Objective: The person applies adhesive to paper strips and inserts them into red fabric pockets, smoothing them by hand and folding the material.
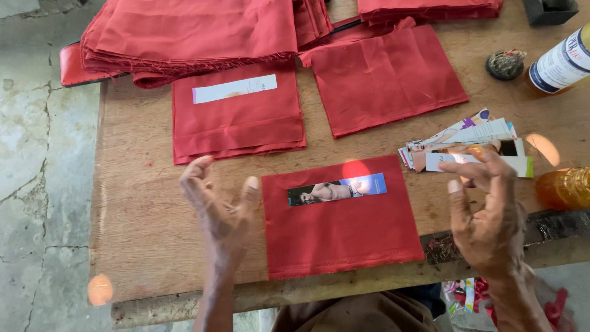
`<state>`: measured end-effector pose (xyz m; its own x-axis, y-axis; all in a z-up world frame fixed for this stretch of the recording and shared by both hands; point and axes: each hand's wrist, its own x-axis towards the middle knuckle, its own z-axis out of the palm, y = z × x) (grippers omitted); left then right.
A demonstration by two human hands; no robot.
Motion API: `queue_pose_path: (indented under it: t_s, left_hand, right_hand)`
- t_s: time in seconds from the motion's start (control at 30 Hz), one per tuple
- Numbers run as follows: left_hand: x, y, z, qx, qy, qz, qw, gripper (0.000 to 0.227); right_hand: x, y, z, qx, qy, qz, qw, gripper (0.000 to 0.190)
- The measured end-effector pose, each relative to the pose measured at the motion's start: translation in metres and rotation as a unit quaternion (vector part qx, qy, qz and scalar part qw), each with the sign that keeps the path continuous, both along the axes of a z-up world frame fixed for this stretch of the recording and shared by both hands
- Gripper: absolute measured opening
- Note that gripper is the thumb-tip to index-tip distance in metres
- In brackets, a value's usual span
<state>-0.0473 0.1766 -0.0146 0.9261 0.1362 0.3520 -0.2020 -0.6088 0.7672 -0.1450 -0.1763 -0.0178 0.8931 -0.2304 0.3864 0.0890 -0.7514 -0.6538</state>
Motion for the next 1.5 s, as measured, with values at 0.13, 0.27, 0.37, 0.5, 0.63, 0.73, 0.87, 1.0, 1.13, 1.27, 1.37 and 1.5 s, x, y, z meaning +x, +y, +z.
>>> queue_pose_path:
  t_s: [0.13,0.27,0.37,0.5,0.63,0.73,0.87,1.0,1.13,1.27,1.37,1.5]
  left_hand:
    - [-0.004,-0.015,0.001,0.125,-0.010,-0.060,0.990,0.101]
    - [-0.010,-0.025,0.005,0.130,0.007,-0.062,0.989,0.105]
    - [-0.010,-0.028,0.009,0.137,0.017,-0.066,0.988,0.106]
    - [-0.012,-0.031,0.011,0.143,0.055,-0.050,0.987,0.105]
    - [-0.010,-0.031,0.011,0.144,0.070,-0.051,0.986,0.104]
    - [-0.011,-0.029,0.011,0.136,0.071,-0.062,0.986,0.103]
    - [-0.011,-0.028,0.011,0.138,0.080,-0.060,0.985,0.101]
    - [-0.012,-0.028,0.012,0.133,0.089,-0.062,0.985,0.098]
    - [-0.012,-0.028,0.014,0.133,0.084,-0.062,0.986,0.096]
    - [-0.012,-0.028,0.016,0.130,0.097,-0.064,0.985,0.095]
    - [-0.012,-0.029,0.017,0.129,0.098,-0.062,0.985,0.094]
    - [-0.012,-0.028,0.017,0.126,0.097,-0.061,0.985,0.095]
  right_hand:
    - [-0.001,0.011,-0.003,-0.057,0.015,0.046,0.997,0.054]
    - [-0.002,0.026,0.000,-0.072,0.054,0.076,0.993,0.070]
    - [0.002,0.031,0.002,-0.084,0.010,0.107,0.991,0.075]
    - [0.003,0.032,0.005,-0.099,0.045,0.089,0.990,0.081]
    - [0.003,0.031,0.007,-0.112,0.055,0.088,0.988,0.082]
    - [0.003,0.031,0.008,-0.108,0.080,0.082,0.988,0.082]
    - [0.003,0.031,0.010,-0.110,0.058,0.090,0.988,0.083]
    - [0.003,0.033,0.011,-0.101,0.069,0.080,0.989,0.083]
    - [0.004,0.034,0.013,-0.103,0.069,0.078,0.989,0.083]
    - [0.003,0.034,0.013,-0.109,0.075,0.079,0.988,0.081]
    - [0.001,0.034,0.009,-0.108,0.086,0.068,0.988,0.082]
    - [0.000,0.036,0.009,-0.108,0.071,0.052,0.990,0.077]
